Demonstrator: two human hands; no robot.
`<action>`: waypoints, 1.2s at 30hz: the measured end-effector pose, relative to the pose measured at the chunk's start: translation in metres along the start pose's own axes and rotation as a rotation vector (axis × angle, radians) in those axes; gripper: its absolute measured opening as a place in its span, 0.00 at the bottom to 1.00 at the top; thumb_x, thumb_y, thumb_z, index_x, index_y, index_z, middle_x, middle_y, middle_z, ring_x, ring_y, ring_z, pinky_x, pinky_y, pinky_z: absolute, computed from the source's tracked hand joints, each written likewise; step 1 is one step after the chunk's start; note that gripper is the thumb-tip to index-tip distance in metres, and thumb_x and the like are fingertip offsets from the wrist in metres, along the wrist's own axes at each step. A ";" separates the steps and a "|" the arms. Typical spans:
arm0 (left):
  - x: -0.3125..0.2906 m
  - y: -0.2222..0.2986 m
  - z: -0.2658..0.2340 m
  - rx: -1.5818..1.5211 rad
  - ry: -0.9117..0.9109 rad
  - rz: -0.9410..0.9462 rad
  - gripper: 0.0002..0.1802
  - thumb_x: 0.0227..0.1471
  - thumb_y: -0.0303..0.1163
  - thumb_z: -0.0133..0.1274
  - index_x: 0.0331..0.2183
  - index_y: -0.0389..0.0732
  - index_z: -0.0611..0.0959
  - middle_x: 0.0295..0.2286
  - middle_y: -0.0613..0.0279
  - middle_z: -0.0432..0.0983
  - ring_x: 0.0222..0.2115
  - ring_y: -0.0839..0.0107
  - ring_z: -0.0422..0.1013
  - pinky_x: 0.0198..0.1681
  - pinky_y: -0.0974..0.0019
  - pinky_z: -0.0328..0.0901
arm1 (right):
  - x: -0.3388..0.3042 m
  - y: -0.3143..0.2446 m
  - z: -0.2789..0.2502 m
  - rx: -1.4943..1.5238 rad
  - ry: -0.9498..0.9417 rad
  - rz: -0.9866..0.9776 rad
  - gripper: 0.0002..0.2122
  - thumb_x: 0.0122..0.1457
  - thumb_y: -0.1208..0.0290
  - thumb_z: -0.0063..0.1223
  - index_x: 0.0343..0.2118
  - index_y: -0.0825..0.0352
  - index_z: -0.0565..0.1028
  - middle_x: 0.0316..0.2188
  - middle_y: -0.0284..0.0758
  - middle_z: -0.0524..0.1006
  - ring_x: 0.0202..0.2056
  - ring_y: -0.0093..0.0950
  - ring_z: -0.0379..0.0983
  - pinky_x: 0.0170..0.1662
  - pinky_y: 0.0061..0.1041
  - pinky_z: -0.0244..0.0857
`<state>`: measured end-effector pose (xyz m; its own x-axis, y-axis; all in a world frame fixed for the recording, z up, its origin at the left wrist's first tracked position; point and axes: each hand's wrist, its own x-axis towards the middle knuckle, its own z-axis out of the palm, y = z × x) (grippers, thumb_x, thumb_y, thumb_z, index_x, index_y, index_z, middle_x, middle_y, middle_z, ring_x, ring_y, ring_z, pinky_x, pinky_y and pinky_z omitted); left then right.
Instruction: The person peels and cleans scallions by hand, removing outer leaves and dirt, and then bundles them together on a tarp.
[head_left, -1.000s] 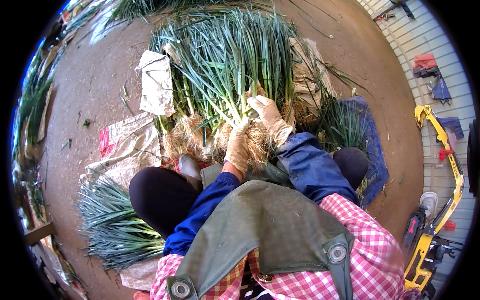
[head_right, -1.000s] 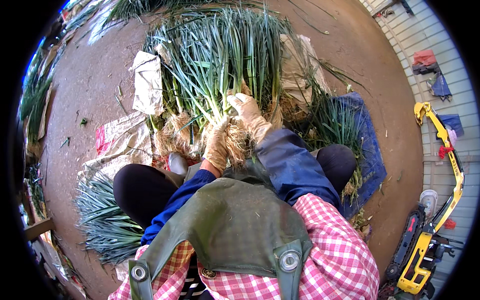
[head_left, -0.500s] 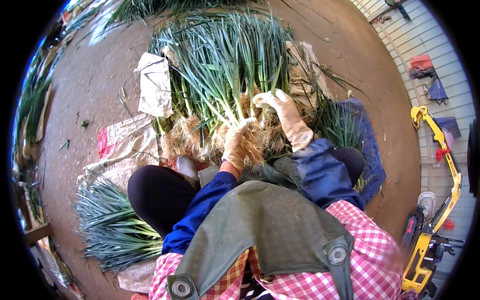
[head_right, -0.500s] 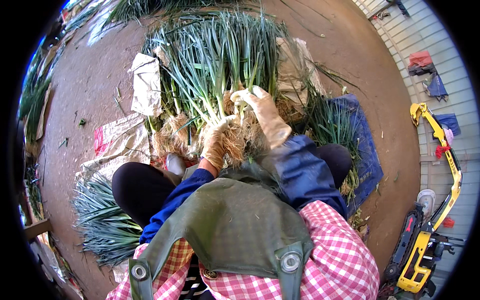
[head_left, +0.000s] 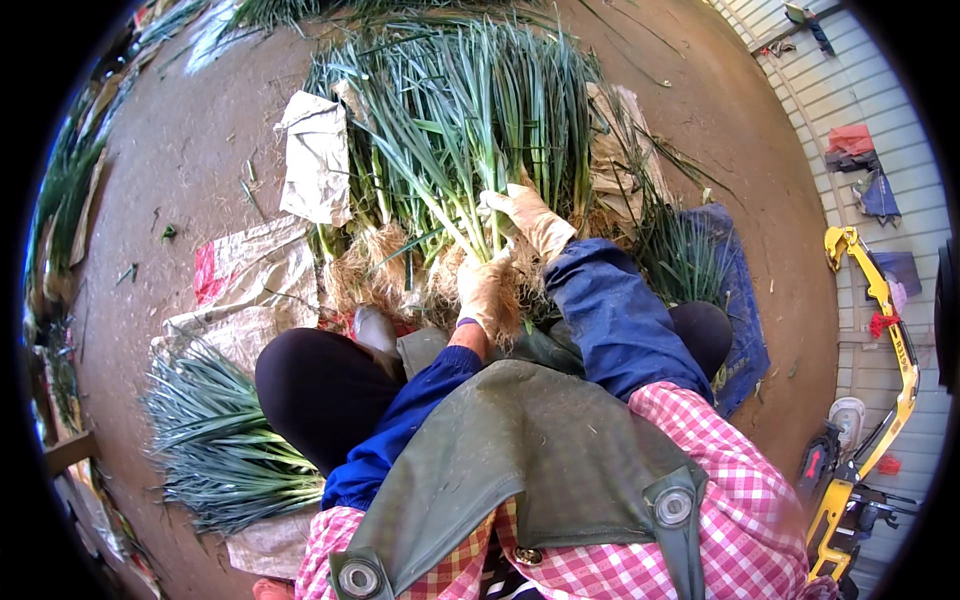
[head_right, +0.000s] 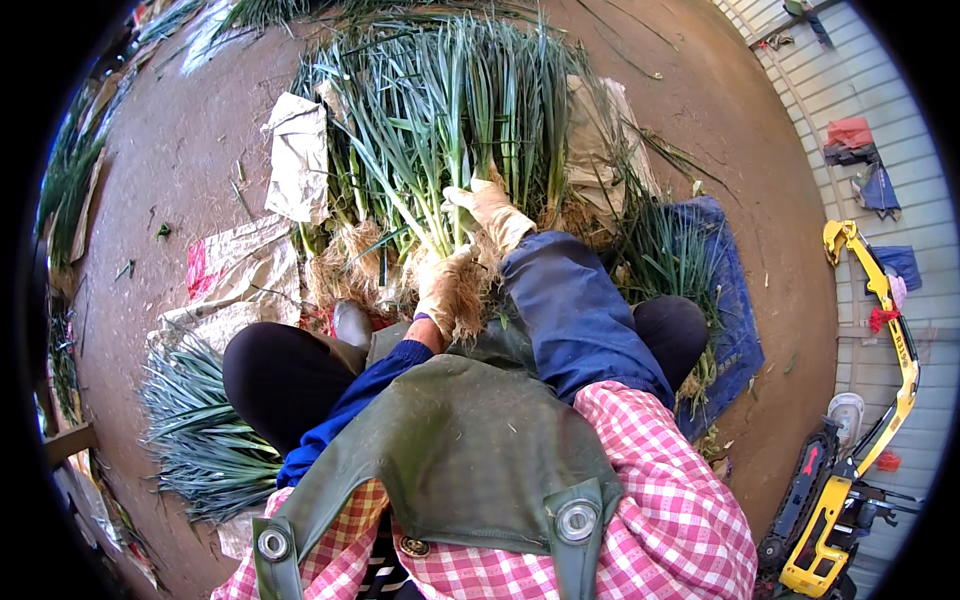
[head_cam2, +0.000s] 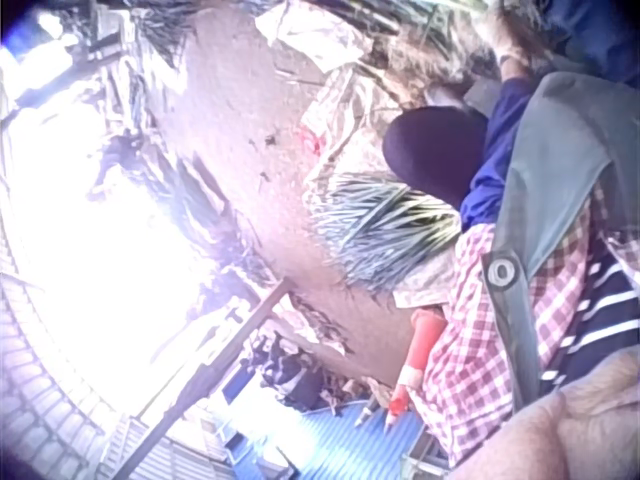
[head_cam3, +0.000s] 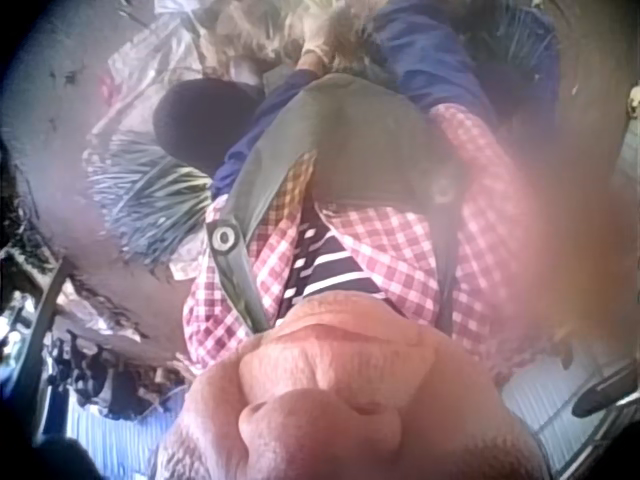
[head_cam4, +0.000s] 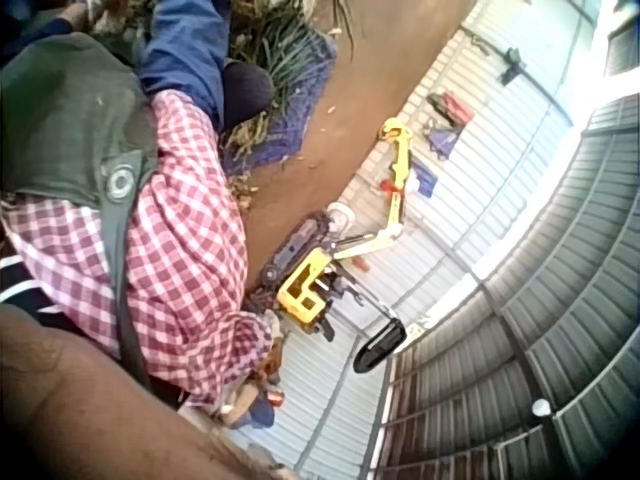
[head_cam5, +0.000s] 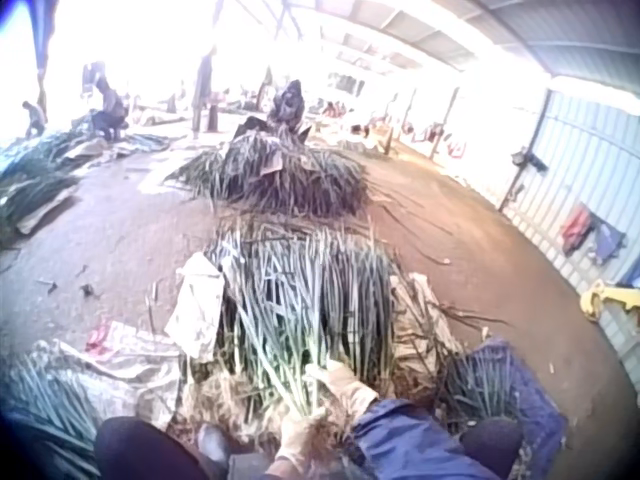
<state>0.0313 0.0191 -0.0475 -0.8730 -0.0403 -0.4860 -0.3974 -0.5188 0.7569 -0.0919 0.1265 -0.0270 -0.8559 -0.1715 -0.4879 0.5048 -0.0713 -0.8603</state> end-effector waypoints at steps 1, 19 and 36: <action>-0.001 0.000 0.002 0.026 0.001 -0.004 0.11 0.45 0.25 0.61 0.34 0.35 0.81 0.25 0.65 0.76 0.21 0.75 0.71 0.24 0.72 0.65 | -0.005 0.000 -0.006 0.043 -0.056 -0.039 0.17 0.57 0.73 0.58 0.48 0.69 0.71 0.33 0.39 0.78 0.30 0.26 0.77 0.30 0.23 0.69; -0.006 0.014 -0.002 -0.257 -0.310 -0.154 0.16 0.48 0.28 0.57 0.40 0.33 0.80 0.31 0.64 0.77 0.31 0.72 0.72 0.37 0.68 0.67 | -0.143 -0.022 0.013 -0.183 0.218 -0.514 0.09 0.62 0.66 0.51 0.37 0.67 0.74 0.28 0.32 0.78 0.20 0.17 0.71 0.22 0.13 0.64; -0.004 0.021 -0.004 -0.323 -0.164 -0.194 0.10 0.53 0.33 0.55 0.30 0.35 0.79 0.20 0.64 0.73 0.15 0.74 0.68 0.19 0.73 0.67 | -0.218 -0.059 0.001 0.117 -0.156 -0.364 0.15 0.66 0.57 0.41 0.31 0.64 0.71 0.21 0.29 0.71 0.23 0.23 0.68 0.30 0.26 0.68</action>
<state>0.0278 0.0052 -0.0315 -0.8342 0.2081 -0.5107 -0.4732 -0.7455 0.4693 0.0650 0.1671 0.1303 -0.9580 -0.2610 -0.1185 0.1890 -0.2645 -0.9457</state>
